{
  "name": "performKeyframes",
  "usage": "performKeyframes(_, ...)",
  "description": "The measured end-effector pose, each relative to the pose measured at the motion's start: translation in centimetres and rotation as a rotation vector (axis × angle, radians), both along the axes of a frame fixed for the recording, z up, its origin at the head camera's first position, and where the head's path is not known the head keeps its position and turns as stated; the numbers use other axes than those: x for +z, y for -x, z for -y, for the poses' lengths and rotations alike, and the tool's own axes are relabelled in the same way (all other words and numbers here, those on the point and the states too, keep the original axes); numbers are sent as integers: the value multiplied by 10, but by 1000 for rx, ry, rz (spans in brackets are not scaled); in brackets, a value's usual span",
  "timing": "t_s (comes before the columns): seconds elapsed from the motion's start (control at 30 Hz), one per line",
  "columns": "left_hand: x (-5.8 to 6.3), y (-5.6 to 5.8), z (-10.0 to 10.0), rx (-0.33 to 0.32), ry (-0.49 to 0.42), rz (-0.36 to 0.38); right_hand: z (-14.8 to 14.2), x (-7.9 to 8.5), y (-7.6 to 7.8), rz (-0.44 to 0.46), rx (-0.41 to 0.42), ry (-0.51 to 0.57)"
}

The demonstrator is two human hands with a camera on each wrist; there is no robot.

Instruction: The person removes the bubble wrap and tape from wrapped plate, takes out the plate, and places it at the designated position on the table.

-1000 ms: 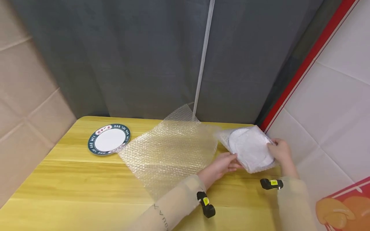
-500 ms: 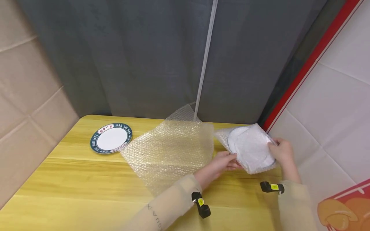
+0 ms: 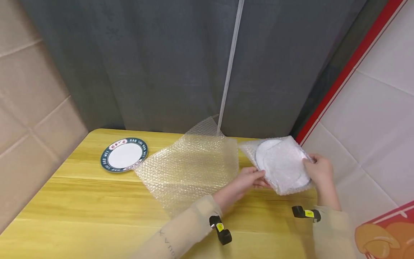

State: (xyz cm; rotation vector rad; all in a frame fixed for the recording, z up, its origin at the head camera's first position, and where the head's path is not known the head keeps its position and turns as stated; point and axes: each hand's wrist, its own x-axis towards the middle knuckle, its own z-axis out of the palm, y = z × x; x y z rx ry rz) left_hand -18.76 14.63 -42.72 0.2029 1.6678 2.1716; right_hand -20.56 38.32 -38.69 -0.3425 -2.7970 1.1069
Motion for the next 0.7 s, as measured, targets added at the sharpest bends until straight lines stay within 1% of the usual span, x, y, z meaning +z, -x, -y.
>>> performKeyframes(0.17, 4, -3, 7, -13, 4, -17, 5, 6, -5, -8, 10, -2)
performKeyframes(0.27, 5, -5, 12, -15, 8, -26, 9, 7, -8, -6, 9, -7)
performKeyframes(0.5, 4, -5, 26, -31, -1, -42, 20, 2, -11, -41, 25, -26)
performKeyframes(0.7, 2, -3, 38, -38, -6, -64, 30, -3, -11, -40, 21, 1)
